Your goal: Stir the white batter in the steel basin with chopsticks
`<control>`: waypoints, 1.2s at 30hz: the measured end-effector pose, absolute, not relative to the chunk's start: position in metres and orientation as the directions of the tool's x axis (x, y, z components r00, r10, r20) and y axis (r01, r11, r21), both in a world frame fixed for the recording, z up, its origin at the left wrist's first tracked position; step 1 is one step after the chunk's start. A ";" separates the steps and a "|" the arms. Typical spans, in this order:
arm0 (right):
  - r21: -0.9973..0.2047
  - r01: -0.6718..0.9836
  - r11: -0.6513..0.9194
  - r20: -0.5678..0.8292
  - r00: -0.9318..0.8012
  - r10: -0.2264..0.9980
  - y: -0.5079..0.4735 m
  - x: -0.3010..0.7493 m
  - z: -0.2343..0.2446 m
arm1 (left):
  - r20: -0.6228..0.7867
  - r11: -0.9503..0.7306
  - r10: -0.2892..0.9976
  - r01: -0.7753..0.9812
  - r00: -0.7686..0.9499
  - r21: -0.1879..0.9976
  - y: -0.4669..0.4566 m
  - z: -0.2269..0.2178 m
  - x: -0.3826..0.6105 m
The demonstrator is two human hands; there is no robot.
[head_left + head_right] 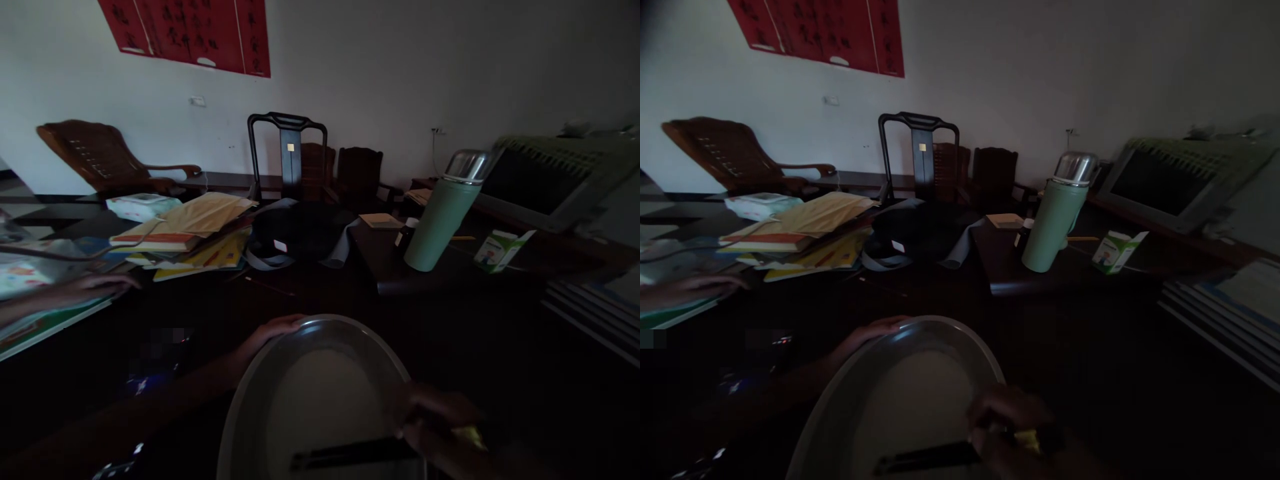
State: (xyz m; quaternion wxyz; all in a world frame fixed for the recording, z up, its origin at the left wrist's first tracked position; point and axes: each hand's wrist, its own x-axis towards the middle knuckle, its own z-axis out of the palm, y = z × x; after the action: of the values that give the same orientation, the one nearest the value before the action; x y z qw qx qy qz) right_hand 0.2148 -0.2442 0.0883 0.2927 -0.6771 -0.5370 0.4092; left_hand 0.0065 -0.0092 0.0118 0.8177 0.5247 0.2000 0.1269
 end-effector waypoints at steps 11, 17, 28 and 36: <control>-0.917 0.360 -0.168 -0.199 -0.049 0.979 -0.224 0.253 0.098 | -0.144 0.397 0.465 -0.060 0.874 0.916 -0.015 0.011 0.008; -0.826 0.540 -0.163 -0.235 -0.067 0.970 -0.231 0.225 0.094 | -0.063 0.260 0.522 -0.088 0.851 0.961 -0.004 -0.009 0.004; -0.850 0.500 -0.168 -0.276 -0.151 0.949 -0.227 0.250 0.106 | 0.396 -0.261 0.599 -0.298 0.696 0.918 -0.019 -0.029 -0.020; -0.755 0.643 -0.127 -0.172 -0.007 0.985 -0.216 0.237 0.108 | 0.362 -0.183 0.580 -0.317 0.729 0.931 -0.020 -0.013 -0.005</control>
State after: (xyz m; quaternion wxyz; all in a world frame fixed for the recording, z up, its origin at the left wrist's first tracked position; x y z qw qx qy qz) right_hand 0.2371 -0.2164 0.1084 0.2412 -0.6620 -0.6149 0.3542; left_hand -0.0055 -0.0202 -0.0127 0.6317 0.6824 0.0966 0.3550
